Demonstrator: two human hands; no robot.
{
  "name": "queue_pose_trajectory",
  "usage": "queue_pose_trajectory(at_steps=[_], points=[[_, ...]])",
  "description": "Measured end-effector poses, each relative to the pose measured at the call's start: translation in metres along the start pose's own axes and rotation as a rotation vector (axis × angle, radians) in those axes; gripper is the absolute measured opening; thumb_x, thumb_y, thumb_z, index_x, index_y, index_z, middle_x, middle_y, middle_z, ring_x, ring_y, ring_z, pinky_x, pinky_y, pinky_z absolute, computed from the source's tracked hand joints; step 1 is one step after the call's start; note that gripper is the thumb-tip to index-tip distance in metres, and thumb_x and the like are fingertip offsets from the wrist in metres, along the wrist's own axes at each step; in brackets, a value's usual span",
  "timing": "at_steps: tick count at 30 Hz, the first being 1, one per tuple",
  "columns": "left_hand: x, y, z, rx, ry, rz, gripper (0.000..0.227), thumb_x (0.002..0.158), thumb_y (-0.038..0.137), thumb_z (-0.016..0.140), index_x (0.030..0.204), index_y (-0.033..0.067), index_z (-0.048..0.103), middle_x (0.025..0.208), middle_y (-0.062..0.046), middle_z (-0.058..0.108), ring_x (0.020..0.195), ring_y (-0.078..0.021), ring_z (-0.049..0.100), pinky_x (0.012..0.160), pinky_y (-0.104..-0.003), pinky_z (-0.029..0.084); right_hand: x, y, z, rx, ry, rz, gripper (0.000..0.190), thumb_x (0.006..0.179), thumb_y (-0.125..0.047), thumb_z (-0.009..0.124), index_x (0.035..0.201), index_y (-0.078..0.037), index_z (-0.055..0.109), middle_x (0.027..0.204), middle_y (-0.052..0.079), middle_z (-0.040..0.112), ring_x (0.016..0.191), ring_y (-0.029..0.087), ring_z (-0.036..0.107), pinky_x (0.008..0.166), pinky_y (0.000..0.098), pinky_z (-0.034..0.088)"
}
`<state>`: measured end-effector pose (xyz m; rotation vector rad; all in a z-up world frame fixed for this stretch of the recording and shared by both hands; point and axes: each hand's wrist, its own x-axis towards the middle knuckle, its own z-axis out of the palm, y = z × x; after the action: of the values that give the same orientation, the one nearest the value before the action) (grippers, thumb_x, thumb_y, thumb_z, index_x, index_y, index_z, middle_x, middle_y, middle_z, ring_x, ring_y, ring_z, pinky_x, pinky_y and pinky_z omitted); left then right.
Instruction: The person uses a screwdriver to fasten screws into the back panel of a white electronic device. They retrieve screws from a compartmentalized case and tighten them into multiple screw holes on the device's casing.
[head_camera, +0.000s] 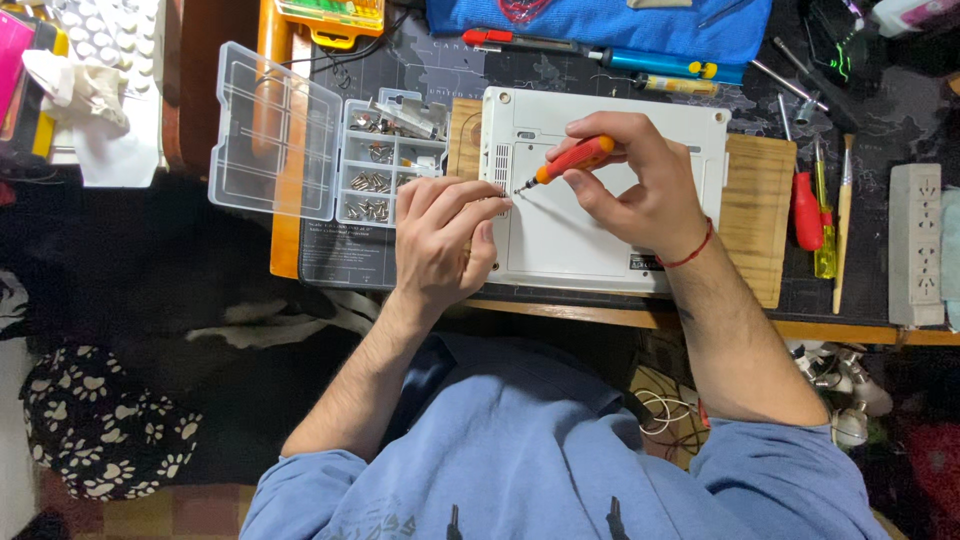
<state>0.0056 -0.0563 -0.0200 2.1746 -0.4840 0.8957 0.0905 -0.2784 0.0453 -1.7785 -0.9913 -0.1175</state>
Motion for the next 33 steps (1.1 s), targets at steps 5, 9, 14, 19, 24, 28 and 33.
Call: queue_pose_trajectory(at_steps=[5, 9, 14, 19, 24, 28, 33], points=[[-0.001, -0.001, 0.001, 0.004, 0.002, 0.0, 0.032, 0.101, 0.028, 0.045, 0.104, 0.0188, 0.075, 0.109, -0.001, 0.071, 0.101, -0.025, 0.065, 0.097, -0.041, 0.044, 0.0, 0.001, 0.001, -0.002, -0.007, 0.004, 0.032, 0.099, -0.003, 0.072, 0.127, 0.004, 0.058, 0.105, 0.021, 0.075, 0.092, 0.036, 0.077, 0.08, 0.0406, 0.062], [-0.001, -0.001, 0.0, -0.005, -0.008, -0.006, 0.031, 0.101, 0.027, 0.046, 0.105, 0.0185, 0.075, 0.109, -0.001, 0.071, 0.101, -0.025, 0.065, 0.097, -0.041, 0.044, 0.0, 0.001, 0.0, 0.001, -0.004, -0.005, 0.032, 0.099, -0.003, 0.072, 0.127, 0.004, 0.058, 0.104, 0.02, 0.075, 0.091, 0.036, 0.078, 0.079, 0.0403, 0.062], [-0.001, 0.0, 0.0, -0.014, -0.01, -0.009, 0.031, 0.1, 0.026, 0.047, 0.105, 0.0179, 0.076, 0.108, -0.002, 0.072, 0.101, -0.0258, 0.065, 0.097, -0.041, 0.044, -0.001, 0.003, 0.001, 0.013, 0.004, -0.001, 0.032, 0.099, -0.004, 0.072, 0.127, 0.004, 0.058, 0.104, 0.02, 0.075, 0.091, 0.035, 0.078, 0.08, 0.0401, 0.062], [-0.001, 0.0, -0.001, -0.014, -0.018, -0.014, 0.03, 0.1, 0.026, 0.047, 0.105, 0.0177, 0.075, 0.109, -0.002, 0.071, 0.101, -0.0258, 0.065, 0.097, -0.041, 0.043, -0.001, 0.004, 0.0, 0.007, 0.006, 0.005, 0.032, 0.099, -0.004, 0.073, 0.127, 0.004, 0.059, 0.104, 0.02, 0.075, 0.091, 0.035, 0.077, 0.08, 0.0401, 0.062], [0.0, 0.0, -0.002, -0.027, -0.015, -0.017, 0.029, 0.1, 0.025, 0.047, 0.105, 0.0179, 0.075, 0.108, -0.002, 0.071, 0.101, -0.0262, 0.065, 0.098, -0.041, 0.044, -0.002, 0.005, 0.0, -0.013, 0.009, 0.023, 0.033, 0.1, -0.006, 0.072, 0.128, 0.003, 0.058, 0.104, 0.021, 0.075, 0.091, 0.035, 0.077, 0.079, 0.0398, 0.062], [-0.001, 0.0, 0.0, -0.035, -0.003, -0.019, 0.029, 0.1, 0.025, 0.047, 0.105, 0.0178, 0.075, 0.108, -0.002, 0.071, 0.1, -0.026, 0.065, 0.098, -0.041, 0.044, -0.003, 0.008, -0.002, -0.012, 0.001, 0.027, 0.034, 0.1, -0.008, 0.072, 0.129, 0.003, 0.057, 0.104, 0.022, 0.075, 0.09, 0.035, 0.077, 0.08, 0.0407, 0.062], [0.0, 0.0, 0.0, -0.037, -0.003, -0.023, 0.029, 0.1, 0.025, 0.047, 0.104, 0.0179, 0.075, 0.107, -0.002, 0.071, 0.1, -0.0255, 0.065, 0.097, -0.04, 0.044, -0.003, 0.01, -0.004, -0.007, 0.001, 0.039, 0.034, 0.101, -0.008, 0.071, 0.13, 0.003, 0.056, 0.105, 0.021, 0.075, 0.091, 0.034, 0.077, 0.08, 0.0394, 0.062]])
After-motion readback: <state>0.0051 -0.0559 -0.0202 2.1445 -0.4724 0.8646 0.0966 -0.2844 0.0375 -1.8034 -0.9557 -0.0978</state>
